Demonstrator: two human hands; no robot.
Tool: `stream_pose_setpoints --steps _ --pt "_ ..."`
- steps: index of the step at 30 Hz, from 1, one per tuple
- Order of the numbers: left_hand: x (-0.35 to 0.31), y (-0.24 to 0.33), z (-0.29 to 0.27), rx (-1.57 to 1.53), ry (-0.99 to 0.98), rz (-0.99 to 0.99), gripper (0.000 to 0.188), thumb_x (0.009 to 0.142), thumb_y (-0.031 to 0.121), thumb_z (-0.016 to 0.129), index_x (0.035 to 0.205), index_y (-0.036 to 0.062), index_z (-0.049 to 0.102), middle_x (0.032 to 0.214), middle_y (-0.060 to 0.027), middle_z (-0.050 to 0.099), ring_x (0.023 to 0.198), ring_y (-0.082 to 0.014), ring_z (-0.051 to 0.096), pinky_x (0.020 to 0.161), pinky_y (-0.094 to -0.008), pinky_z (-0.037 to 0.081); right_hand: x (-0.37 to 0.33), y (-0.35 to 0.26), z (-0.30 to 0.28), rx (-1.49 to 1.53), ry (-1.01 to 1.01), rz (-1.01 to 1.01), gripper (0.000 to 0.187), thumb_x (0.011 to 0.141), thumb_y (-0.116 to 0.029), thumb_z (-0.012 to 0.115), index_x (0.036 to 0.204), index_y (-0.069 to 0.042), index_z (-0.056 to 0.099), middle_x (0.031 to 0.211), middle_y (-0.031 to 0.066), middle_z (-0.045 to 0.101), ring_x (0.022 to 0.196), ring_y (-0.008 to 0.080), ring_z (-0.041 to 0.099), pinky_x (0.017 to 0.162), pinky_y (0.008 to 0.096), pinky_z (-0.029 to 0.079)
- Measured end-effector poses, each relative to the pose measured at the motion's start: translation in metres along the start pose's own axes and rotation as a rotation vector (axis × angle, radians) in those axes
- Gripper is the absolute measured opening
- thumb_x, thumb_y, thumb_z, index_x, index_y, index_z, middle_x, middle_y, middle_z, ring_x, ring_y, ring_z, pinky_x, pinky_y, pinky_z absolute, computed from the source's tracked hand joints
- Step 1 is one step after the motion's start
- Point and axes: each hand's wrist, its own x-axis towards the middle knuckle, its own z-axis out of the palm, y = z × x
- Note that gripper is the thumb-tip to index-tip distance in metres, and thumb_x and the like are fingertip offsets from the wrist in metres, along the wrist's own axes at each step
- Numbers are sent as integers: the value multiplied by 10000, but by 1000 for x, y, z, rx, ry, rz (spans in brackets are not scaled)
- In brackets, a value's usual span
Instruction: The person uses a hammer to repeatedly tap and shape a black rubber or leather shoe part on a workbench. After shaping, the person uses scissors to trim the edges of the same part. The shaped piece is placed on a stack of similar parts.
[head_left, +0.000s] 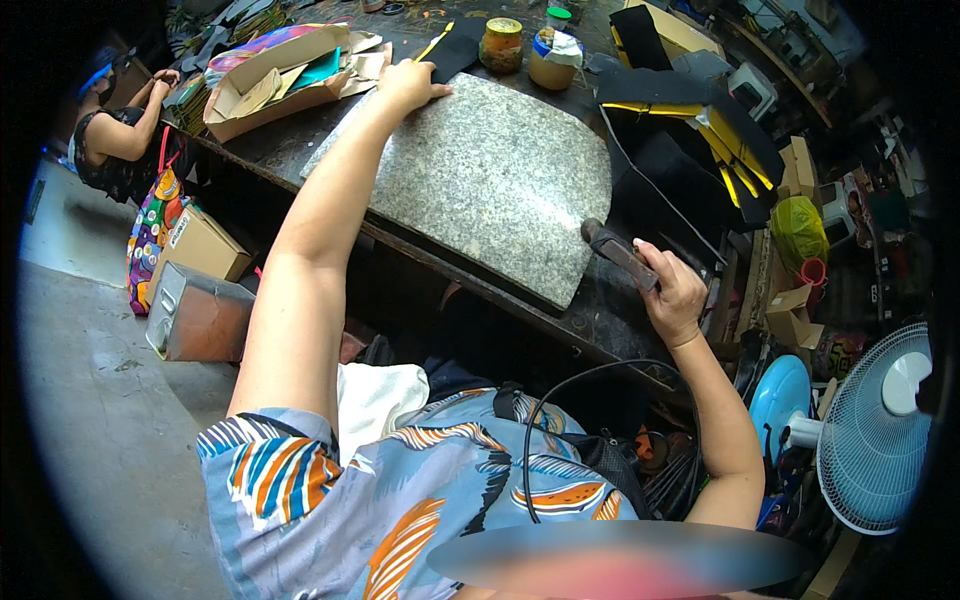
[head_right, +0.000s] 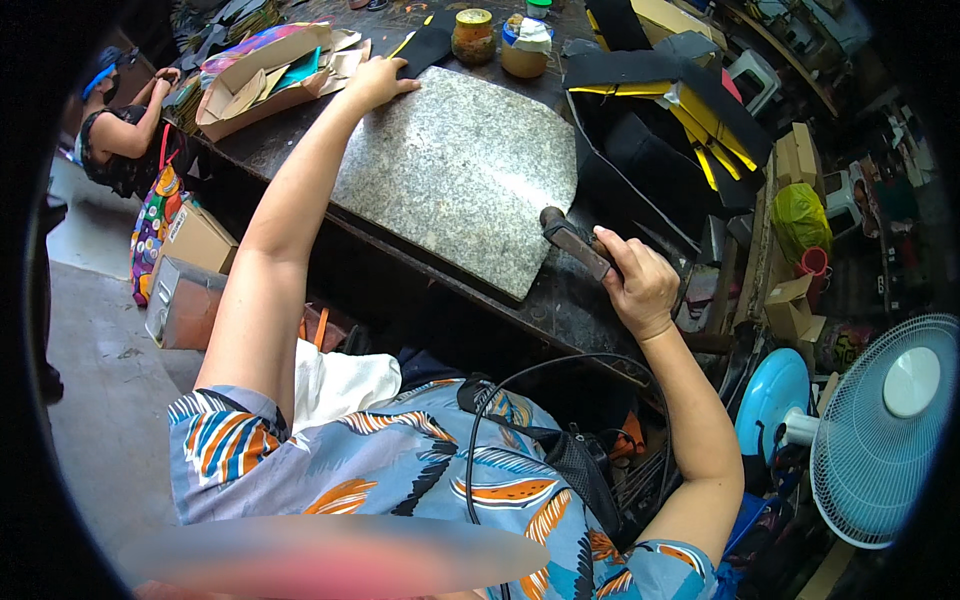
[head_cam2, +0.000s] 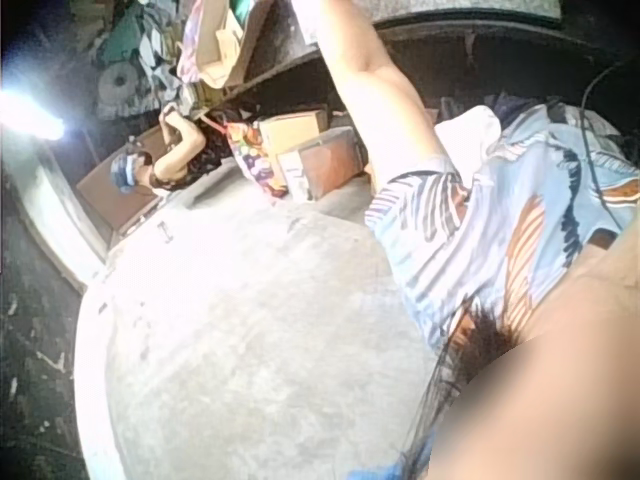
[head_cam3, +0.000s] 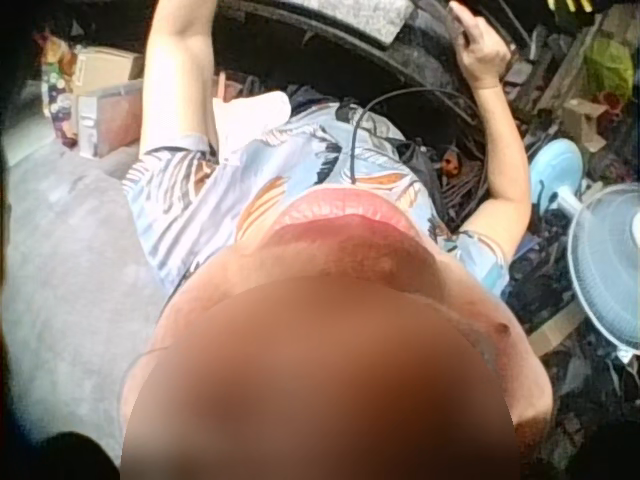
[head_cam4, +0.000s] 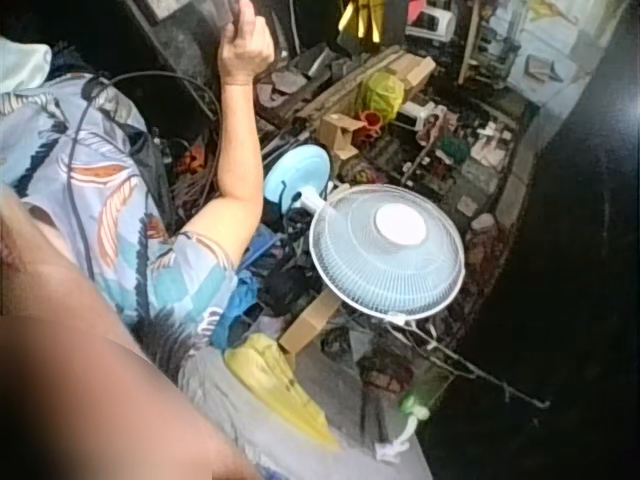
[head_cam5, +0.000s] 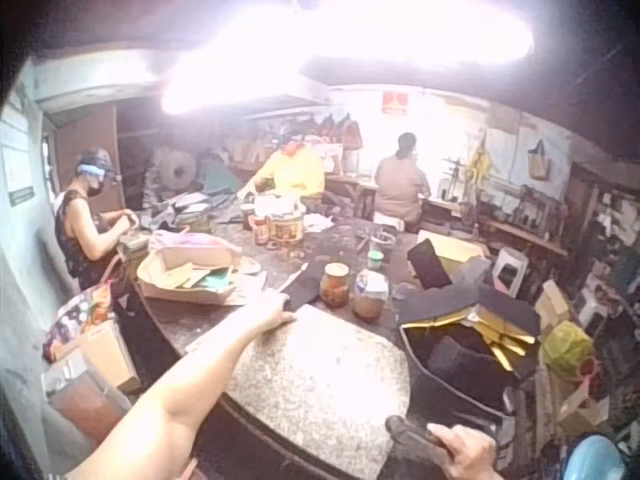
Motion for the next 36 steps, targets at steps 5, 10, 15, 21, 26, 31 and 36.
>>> stream_pose_setpoints --steps 5,10,15,21,26,31,36 --pt "24 3 9 63 -154 146 236 848 191 613 1010 38 691 1011 -206 706 1034 -357 668 889 -444 531 -1 1 0 -20 -2 10 431 834 -205 636 1263 -185 603 794 54 601 677 264 610 610 373 487" --pt "22 -19 -13 -207 260 -258 293 848 180 523 1073 87 684 1053 -223 690 1033 -396 663 923 -508 511 -1 2 1 -18 -5 11 399 872 -264 621 1263 -188 604 785 46 602 670 258 611 601 368 483" --pt "-28 -45 -105 136 1033 -131 123 790 79 570 847 82 680 995 -102 604 954 -300 557 856 -486 418 0 1 1 -9 7 3 374 899 -292 607 1259 -192 608 788 39 608 666 255 614 596 367 482" --pt "-99 12 -200 113 1515 460 61 749 56 614 804 33 599 1013 -90 595 1134 -333 508 998 -473 363 -1 1 1 13 1 18 397 858 -227 629 1253 -190 611 795 44 609 675 263 613 602 369 483" --pt "-95 132 -115 -223 984 718 262 768 97 622 1029 69 618 1130 -131 564 1196 -333 491 1107 -539 326 -2 4 2 -2 13 2 416 844 -219 639 1260 -204 610 797 51 601 673 259 612 590 364 480" --pt "-101 153 -37 -300 794 735 338 849 275 641 1135 95 631 1115 -148 645 1130 -371 581 939 -514 456 -3 3 3 5 19 13 401 872 -280 642 1266 -218 608 783 36 607 673 250 621 591 364 484" --pt "-145 129 -41 -302 -99 347 576 896 484 620 1296 86 508 1097 -184 652 1001 -419 642 842 -479 526 -3 7 2 12 -2 40 386 880 -278 646 1261 -227 616 806 41 624 682 255 629 597 359 491"
